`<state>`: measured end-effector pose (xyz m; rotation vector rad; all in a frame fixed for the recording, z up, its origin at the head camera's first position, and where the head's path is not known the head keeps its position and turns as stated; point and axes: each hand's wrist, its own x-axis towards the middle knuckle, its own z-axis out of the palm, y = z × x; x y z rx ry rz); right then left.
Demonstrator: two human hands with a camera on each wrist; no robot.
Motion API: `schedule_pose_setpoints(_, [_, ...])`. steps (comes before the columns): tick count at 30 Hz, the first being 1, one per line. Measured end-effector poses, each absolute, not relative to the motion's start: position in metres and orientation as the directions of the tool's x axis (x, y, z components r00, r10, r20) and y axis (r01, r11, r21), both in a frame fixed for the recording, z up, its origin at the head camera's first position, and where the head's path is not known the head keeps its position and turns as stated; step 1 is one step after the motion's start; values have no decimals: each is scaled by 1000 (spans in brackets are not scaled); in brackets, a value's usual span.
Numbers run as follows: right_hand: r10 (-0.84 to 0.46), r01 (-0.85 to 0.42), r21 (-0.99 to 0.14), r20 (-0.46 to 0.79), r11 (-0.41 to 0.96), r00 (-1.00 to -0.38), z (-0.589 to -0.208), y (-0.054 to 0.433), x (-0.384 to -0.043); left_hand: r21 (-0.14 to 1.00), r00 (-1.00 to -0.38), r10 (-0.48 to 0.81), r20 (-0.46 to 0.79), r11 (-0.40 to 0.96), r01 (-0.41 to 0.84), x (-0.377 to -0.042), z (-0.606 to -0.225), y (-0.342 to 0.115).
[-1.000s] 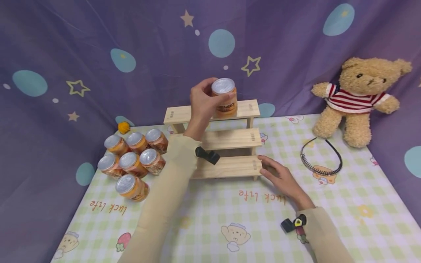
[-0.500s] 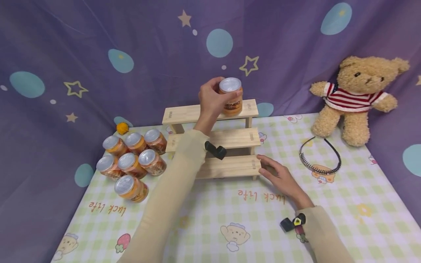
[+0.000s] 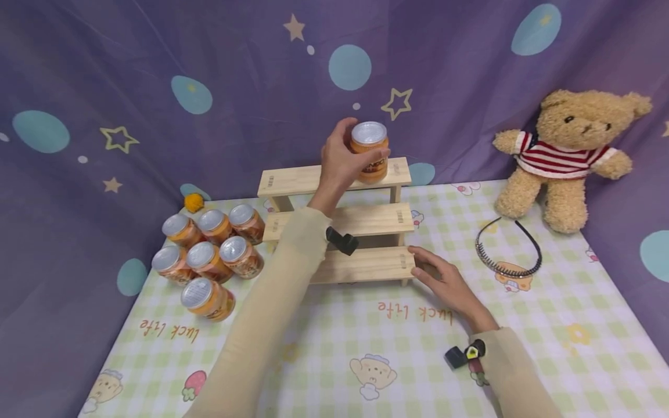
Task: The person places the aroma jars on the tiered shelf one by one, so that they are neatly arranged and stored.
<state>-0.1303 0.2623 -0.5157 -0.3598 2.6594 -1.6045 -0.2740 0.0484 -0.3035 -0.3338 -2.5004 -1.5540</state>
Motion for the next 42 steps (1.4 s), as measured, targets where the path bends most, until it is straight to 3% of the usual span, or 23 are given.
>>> schedule_pose_setpoints(20, [-207,-199,-877,117,438,-971,-516,261,-131,729,-866,172,469,478,490,-233,-311,-8])
schedule_pose_setpoints(38, [-210,-202,-875,119,441,-971,-517,262,-131,740,-863,85,498,478,473,-181,-334,-105])
schedule_pose_setpoints(42, [-212,-202,-874,117,442,-970,-516,263,-131,749,-884,51,466,510,424,-169,-338,-131])
